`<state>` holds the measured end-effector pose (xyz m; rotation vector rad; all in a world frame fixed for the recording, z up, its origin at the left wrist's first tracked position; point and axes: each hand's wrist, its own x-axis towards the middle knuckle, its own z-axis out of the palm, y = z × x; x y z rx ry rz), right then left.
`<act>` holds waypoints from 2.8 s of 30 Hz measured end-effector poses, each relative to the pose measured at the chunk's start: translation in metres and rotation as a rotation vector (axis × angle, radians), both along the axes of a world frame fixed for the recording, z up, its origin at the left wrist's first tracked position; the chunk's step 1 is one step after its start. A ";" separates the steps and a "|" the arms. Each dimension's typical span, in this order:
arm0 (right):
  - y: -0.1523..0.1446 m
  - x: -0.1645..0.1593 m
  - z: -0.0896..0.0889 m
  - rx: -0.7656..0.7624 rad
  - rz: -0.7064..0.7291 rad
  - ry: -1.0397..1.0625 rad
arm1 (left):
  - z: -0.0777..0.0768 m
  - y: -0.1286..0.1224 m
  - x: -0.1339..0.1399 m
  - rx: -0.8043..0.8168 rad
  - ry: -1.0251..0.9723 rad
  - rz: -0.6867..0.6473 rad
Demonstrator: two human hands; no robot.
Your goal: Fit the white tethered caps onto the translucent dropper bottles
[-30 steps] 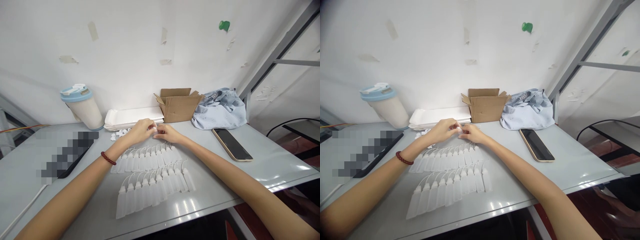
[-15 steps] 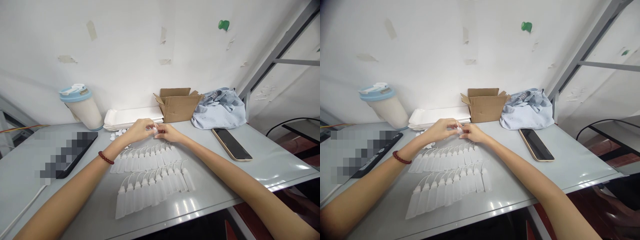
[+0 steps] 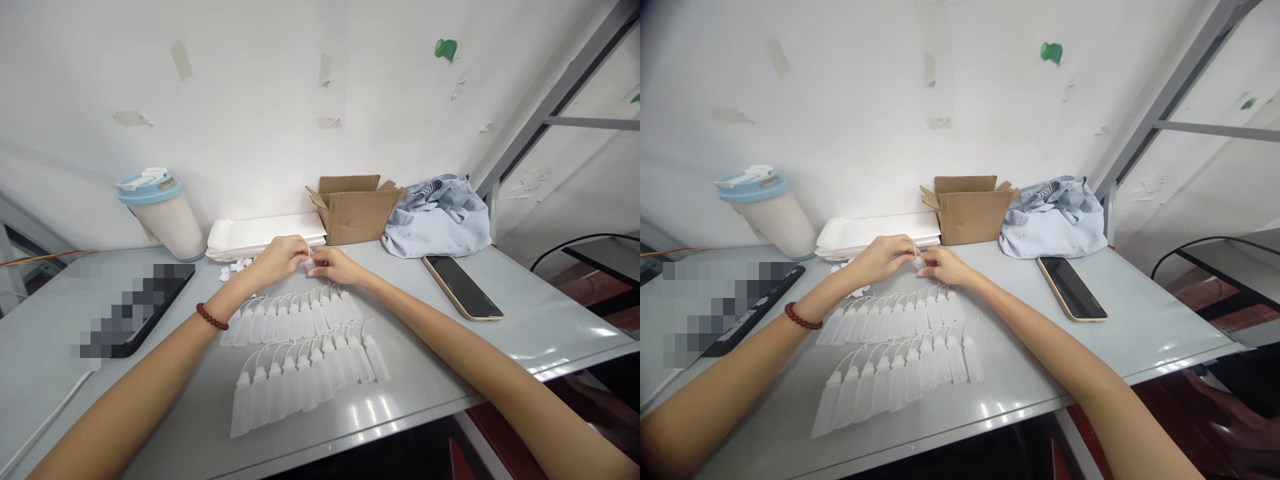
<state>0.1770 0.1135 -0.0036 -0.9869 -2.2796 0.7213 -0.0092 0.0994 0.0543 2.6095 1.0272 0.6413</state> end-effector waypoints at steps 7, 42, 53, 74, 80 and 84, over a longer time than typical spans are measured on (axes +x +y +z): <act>-0.001 0.000 0.001 -0.002 0.002 -0.002 | 0.002 -0.001 -0.002 -0.012 -0.001 -0.042; -0.011 -0.007 0.007 0.156 -0.039 -0.170 | 0.003 0.004 -0.013 -0.375 0.056 0.118; -0.011 -0.008 0.008 0.122 -0.055 -0.164 | 0.000 0.001 -0.007 -0.461 0.103 0.227; -0.012 -0.007 0.007 0.135 -0.063 -0.176 | 0.001 -0.001 -0.006 -0.432 0.089 0.243; -0.010 -0.006 0.004 0.190 -0.059 -0.204 | -0.001 -0.002 -0.006 -0.298 0.146 0.198; -0.010 -0.006 0.003 0.194 -0.056 -0.212 | -0.004 0.000 -0.007 -0.205 0.141 0.126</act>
